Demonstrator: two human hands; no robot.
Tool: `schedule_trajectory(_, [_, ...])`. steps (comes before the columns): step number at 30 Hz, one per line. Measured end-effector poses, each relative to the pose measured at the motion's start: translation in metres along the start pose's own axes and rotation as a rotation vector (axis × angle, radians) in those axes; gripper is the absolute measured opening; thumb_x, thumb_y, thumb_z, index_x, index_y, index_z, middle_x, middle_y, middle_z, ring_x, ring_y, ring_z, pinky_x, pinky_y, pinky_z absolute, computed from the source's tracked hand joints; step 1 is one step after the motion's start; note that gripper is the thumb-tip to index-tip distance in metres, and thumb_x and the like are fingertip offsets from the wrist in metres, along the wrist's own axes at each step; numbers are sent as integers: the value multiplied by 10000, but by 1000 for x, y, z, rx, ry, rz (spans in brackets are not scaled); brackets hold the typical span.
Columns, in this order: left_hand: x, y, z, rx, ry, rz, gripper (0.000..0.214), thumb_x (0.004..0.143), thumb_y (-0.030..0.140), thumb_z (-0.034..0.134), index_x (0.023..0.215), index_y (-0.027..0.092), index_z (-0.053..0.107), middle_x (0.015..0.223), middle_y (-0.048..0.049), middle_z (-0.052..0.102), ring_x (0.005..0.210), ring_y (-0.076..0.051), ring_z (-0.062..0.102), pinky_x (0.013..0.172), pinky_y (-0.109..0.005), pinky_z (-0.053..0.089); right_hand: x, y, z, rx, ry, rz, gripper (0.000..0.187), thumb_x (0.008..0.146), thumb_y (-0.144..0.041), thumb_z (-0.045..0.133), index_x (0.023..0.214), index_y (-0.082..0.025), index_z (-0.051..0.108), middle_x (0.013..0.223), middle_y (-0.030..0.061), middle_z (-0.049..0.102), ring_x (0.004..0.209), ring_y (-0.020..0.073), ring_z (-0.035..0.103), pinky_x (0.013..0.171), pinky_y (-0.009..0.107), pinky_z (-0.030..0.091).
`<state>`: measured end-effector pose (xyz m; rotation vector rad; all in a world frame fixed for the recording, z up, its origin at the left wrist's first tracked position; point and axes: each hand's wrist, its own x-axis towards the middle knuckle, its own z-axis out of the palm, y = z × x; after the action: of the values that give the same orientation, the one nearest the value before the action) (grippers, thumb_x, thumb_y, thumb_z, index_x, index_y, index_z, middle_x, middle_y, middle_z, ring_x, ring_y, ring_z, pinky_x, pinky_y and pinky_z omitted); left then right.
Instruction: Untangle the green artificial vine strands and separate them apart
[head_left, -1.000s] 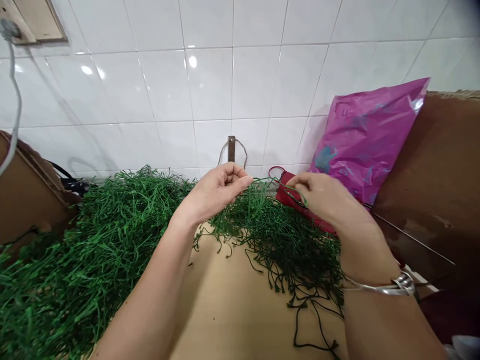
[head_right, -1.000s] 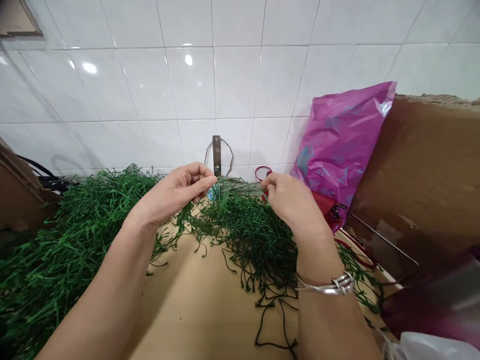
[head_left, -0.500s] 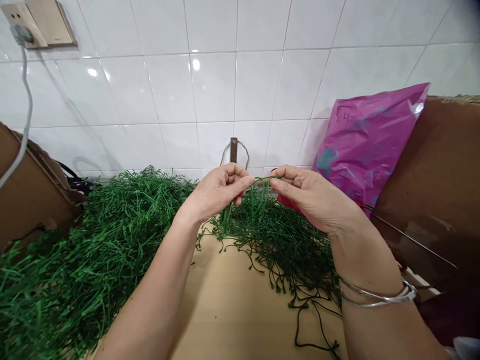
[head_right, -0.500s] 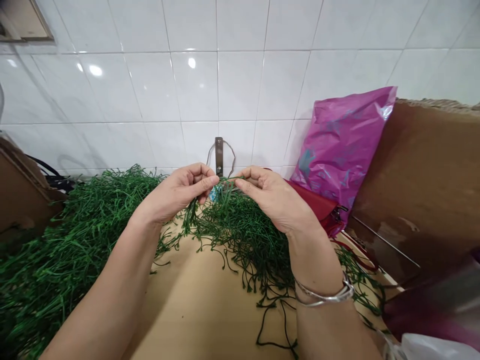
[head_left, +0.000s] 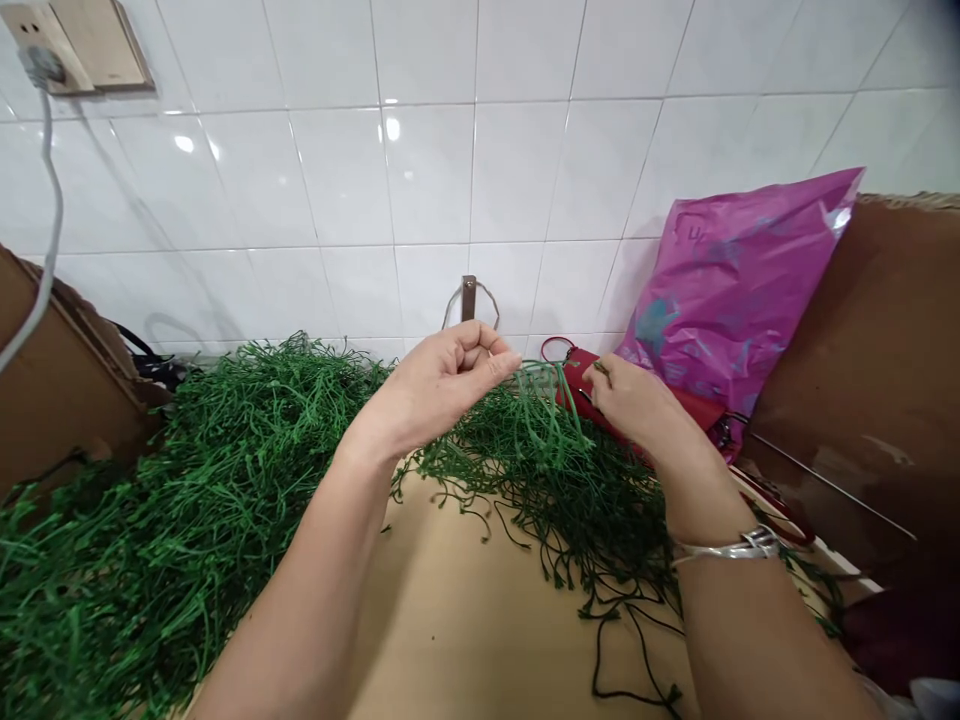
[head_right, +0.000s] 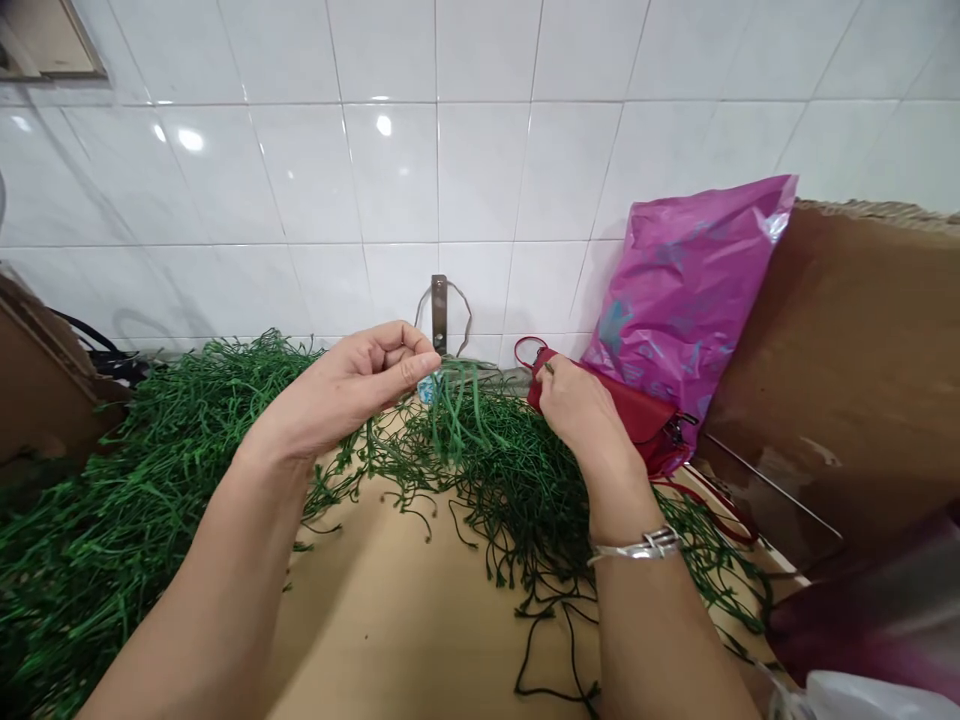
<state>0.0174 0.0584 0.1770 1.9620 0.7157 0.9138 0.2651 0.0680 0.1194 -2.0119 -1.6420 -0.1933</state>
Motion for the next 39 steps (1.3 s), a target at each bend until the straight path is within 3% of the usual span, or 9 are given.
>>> schedule_trajectory(4, [4, -4, 2, -63, 30, -21, 136, 953, 297, 569, 890, 179, 549, 657, 45, 490, 551, -67, 434, 526, -231, 330, -4, -3, -18, 134, 32, -81, 232, 874, -254, 563, 1042, -169, 698, 1047, 128, 751, 958, 269, 672, 870, 382, 482])
schedule_trajectory(9, [11, -12, 7, -76, 45, -2, 111, 956, 260, 557, 911, 158, 562, 755, 10, 621, 643, -75, 547, 645, -238, 426, -23, -36, -47, 696, -76, -120, 352, 944, -484, 525, 892, -204, 733, 987, 89, 759, 965, 236, 685, 897, 375, 516])
schedule_trajectory(13, [11, -15, 10, -65, 58, 21, 128, 948, 281, 565, 934, 154, 574, 802, -6, 656, 712, -91, 579, 704, -250, 443, -32, -48, -52, 972, -283, -143, 409, 853, -614, 649, 838, -213, 729, 918, 54, 731, 885, 194, 663, 795, 319, 523])
schedule_trajectory(17, [10, -15, 10, -57, 43, 27, 139, 941, 293, 569, 935, 154, 573, 779, 5, 615, 689, -89, 544, 676, -248, 427, -32, -49, -49, 1009, -317, -116, 378, 750, -571, 766, 818, -207, 695, 777, -1, 654, 683, 135, 552, 637, 265, 456])
schedule_trajectory(22, [7, -12, 8, 125, 48, -41, 206, 929, 370, 574, 920, 167, 612, 695, 47, 470, 593, -85, 382, 567, -254, 311, -32, -47, -54, 832, -298, -209, 263, 877, -453, 618, 791, -206, 635, 735, -8, 579, 665, 138, 499, 620, 264, 400])
schedule_trajectory(28, [11, -16, 17, 274, 28, 19, 220, 939, 347, 528, 796, 186, 570, 680, 45, 467, 632, -104, 389, 612, -268, 301, -28, -54, -39, 358, -12, -249, 172, 929, -243, 476, 827, -215, 612, 717, 15, 616, 647, 168, 505, 649, 307, 349])
schedule_trajectory(33, [10, -15, 36, 383, 92, 50, 207, 932, 244, 513, 734, 197, 476, 644, 47, 443, 634, -116, 381, 626, -280, 285, -20, -55, -16, 85, 9, -108, 239, 933, -202, 437, 911, -201, 675, 786, 95, 690, 707, 234, 584, 637, 336, 328])
schedule_trajectory(36, [-1, 0, 42, 267, 15, 92, 211, 953, 277, 501, 756, 202, 489, 650, 46, 441, 625, -111, 382, 612, -276, 299, -12, -35, -11, -6, 0, 82, 283, 913, -163, 456, 1011, -158, 721, 902, 171, 735, 830, 295, 662, 672, 355, 366])
schedule_trajectory(39, [-8, 12, 39, 187, 91, 139, 220, 969, 309, 495, 776, 203, 506, 668, 40, 454, 627, -108, 383, 612, -274, 314, -4, -8, -12, -8, -20, 188, 299, 902, -152, 485, 1040, -124, 749, 955, 191, 755, 925, 319, 693, 731, 364, 421])
